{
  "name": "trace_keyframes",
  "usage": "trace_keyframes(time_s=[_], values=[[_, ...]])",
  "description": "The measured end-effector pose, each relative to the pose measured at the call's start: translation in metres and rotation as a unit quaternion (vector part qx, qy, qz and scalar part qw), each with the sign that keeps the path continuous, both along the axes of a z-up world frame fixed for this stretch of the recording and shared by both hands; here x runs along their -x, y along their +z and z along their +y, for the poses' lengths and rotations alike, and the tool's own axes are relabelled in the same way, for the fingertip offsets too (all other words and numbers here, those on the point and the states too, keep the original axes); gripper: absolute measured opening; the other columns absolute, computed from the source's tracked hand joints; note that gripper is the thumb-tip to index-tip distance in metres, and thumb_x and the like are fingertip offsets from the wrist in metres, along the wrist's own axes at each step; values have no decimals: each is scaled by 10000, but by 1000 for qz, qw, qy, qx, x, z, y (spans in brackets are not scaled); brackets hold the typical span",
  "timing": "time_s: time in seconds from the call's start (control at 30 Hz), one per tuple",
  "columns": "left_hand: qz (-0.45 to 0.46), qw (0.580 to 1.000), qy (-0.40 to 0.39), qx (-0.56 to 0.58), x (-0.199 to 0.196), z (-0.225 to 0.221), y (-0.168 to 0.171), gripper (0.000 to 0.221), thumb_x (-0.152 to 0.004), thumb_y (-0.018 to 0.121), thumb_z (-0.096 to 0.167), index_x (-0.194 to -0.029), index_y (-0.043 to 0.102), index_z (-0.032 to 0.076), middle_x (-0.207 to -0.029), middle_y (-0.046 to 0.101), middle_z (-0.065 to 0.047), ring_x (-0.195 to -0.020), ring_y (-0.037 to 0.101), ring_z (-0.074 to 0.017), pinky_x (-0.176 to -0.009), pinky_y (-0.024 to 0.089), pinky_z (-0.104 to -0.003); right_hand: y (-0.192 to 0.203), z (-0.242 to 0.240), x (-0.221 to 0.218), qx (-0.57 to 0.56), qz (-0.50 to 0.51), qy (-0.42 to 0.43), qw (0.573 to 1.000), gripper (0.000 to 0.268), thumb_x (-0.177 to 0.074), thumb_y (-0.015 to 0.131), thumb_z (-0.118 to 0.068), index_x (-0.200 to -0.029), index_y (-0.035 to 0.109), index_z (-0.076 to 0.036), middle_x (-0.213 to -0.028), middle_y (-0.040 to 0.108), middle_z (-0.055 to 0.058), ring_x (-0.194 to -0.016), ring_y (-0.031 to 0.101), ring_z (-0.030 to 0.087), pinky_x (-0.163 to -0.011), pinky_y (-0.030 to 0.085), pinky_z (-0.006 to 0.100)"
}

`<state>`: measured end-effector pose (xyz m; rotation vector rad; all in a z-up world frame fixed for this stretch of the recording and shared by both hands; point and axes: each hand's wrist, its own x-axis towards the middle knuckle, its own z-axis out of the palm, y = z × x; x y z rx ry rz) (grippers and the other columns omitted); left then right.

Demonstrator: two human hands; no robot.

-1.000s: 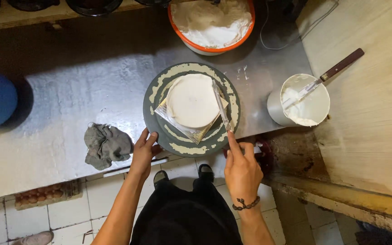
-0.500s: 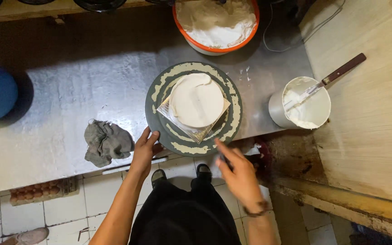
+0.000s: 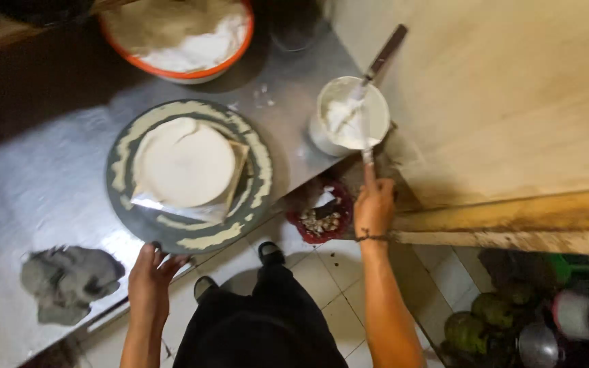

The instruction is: Icing a small round cake using a spatula and a turntable in a bakery.

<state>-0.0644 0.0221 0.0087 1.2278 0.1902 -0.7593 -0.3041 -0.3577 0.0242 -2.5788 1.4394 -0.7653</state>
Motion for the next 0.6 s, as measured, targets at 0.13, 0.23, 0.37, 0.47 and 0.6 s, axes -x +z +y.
trace_keyframes(time_s=[0.13, 0.23, 0.37, 0.47, 0.6], values=[[5, 1000, 9, 5, 5, -12, 10, 546, -1084, 510, 381, -1400, 498, -64, -1199, 596, -113, -956, 652, -257, -941, 537, -463, 39, 31, 19, -67, 3, -38, 997, 513, -997, 645, -62, -1463, 616, -276, -1078, 605, 134, -836, 646, 320, -714, 540, 450], [-14, 1000, -18, -20, 7, -17, 21, 533, -1043, 514, 341, -1435, 515, -19, -1257, 645, -109, -904, 626, -243, -914, 535, -441, 65, 49, 40, -25, 99, -28, 994, 551, -882, 710, -72, -1400, 654, -251, -1057, 615, 154, -818, 646, 365, -667, 527, 475], [-8, 999, -13, -38, 3, -14, 9, 517, -1031, 536, 313, -1422, 539, -25, -1266, 654, -102, -940, 639, -233, -915, 531, -430, 95, 65, 68, -56, 129, -22, 990, 526, -900, 693, -105, -1399, 663, -268, -1031, 620, 154, -787, 653, 360, -689, 541, 470], [-7, 999, -7, -37, -7, -11, 3, 496, -1024, 541, 305, -1404, 550, -13, -1259, 659, -100, -947, 649, -229, -906, 535, -425, 113, 69, 76, -87, 146, -41, 985, 518, -900, 690, -118, -1389, 670, -287, -1071, 641, 150, -812, 661, 362, -687, 543, 471], [-53, 996, 21, -65, -24, -3, -8, 464, -1030, 569, 301, -1372, 589, -13, -1286, 651, -66, -1043, 628, -161, -878, 512, -382, 94, 61, 84, -102, 109, -68, 987, 531, -915, 706, -142, -1424, 656, -285, -1054, 662, 149, -862, 664, 361, -704, 533, 468]])
